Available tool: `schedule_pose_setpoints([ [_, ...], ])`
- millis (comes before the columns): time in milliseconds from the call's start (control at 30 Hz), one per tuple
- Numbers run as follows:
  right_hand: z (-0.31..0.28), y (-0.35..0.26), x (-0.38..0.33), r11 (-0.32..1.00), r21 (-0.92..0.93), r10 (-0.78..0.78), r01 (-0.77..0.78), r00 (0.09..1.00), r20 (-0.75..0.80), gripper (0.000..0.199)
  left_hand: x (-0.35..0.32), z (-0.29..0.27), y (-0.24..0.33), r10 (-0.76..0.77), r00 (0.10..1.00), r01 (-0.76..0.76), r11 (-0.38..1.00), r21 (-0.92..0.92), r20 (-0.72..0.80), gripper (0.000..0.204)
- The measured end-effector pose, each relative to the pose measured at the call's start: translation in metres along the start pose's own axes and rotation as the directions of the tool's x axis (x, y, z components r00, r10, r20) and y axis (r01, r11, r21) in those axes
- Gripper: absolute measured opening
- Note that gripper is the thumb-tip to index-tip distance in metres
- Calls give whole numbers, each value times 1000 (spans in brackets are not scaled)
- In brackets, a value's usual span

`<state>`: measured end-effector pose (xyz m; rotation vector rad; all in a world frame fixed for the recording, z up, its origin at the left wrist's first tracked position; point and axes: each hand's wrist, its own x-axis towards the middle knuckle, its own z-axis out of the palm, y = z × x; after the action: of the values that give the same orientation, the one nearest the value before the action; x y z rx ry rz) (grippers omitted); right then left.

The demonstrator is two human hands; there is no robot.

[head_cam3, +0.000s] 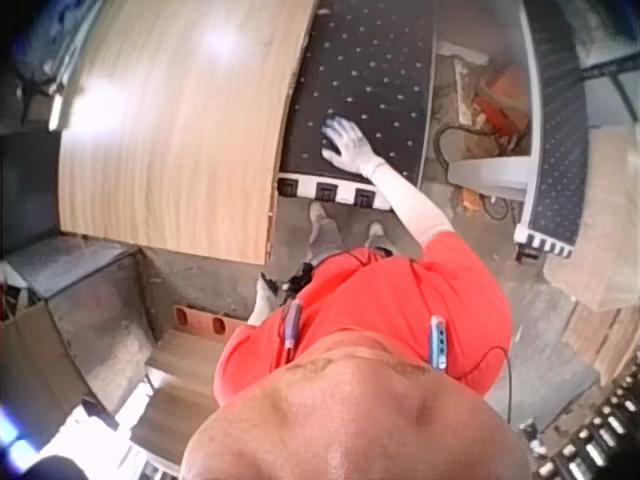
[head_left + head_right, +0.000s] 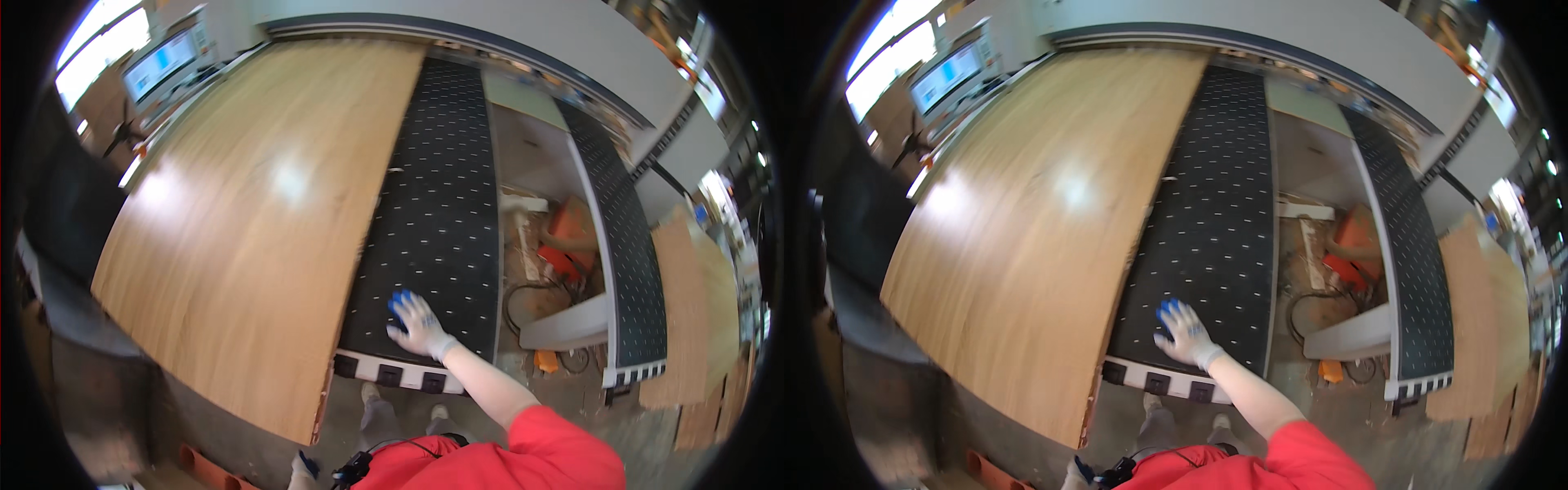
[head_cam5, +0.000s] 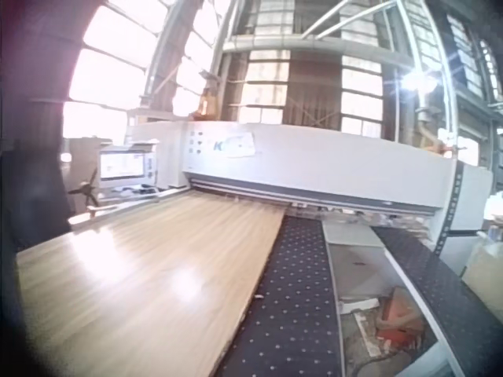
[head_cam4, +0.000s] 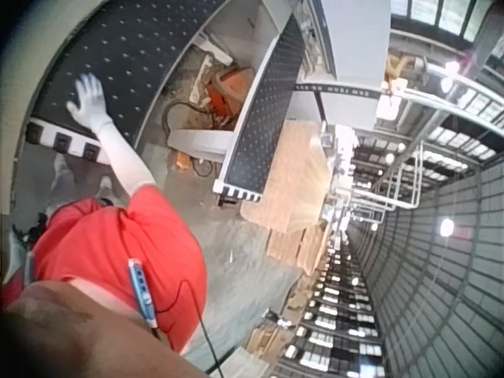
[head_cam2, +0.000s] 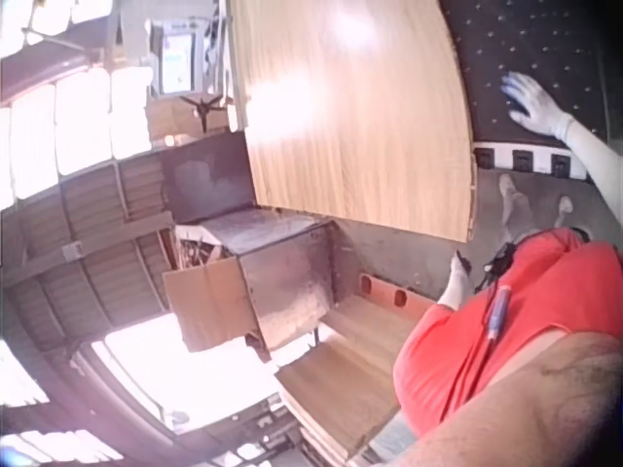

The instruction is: Moving large wooden panels from a stack to a cutting machine.

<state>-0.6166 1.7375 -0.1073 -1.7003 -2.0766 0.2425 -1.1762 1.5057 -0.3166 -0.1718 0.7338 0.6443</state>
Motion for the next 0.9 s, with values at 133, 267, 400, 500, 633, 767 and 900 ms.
schedule_pose_setpoints([
  [133, -85, -15, -194, 973, 17, 232, -231, 972, -45, 65, 42, 22, -35, 45, 781, 198, 928, 316, -623, 44],
  [267, -112, -13, -389, 706, 67, 675, -705, 641, -365, 61, 125, 94, -54, -8, 846, 349, 764, 542, -533, 42],
  [400, -131, -23, -553, 372, 388, 824, -843, 109, -555, 59, 208, 176, -140, -84, 887, 425, 533, 731, -454, 41],
  [500, -140, -31, -658, 231, 580, 867, -782, -105, -487, 63, 254, 226, -243, -148, 898, 440, 363, 822, -415, 39],
  [633, -164, -58, -765, 186, 554, 925, -812, -45, -377, 66, 289, 277, -399, -261, 877, 447, 136, 884, -403, 38],
  [767, -250, -63, -862, 128, 582, 978, -803, 3, -210, 65, 329, 324, -558, -398, 851, 371, -7, 929, -343, 36],
  [900, -305, -19, -960, 203, 749, 880, -631, -218, -423, 64, 348, 383, -738, -662, 708, 108, -244, 964, -247, 30],
])
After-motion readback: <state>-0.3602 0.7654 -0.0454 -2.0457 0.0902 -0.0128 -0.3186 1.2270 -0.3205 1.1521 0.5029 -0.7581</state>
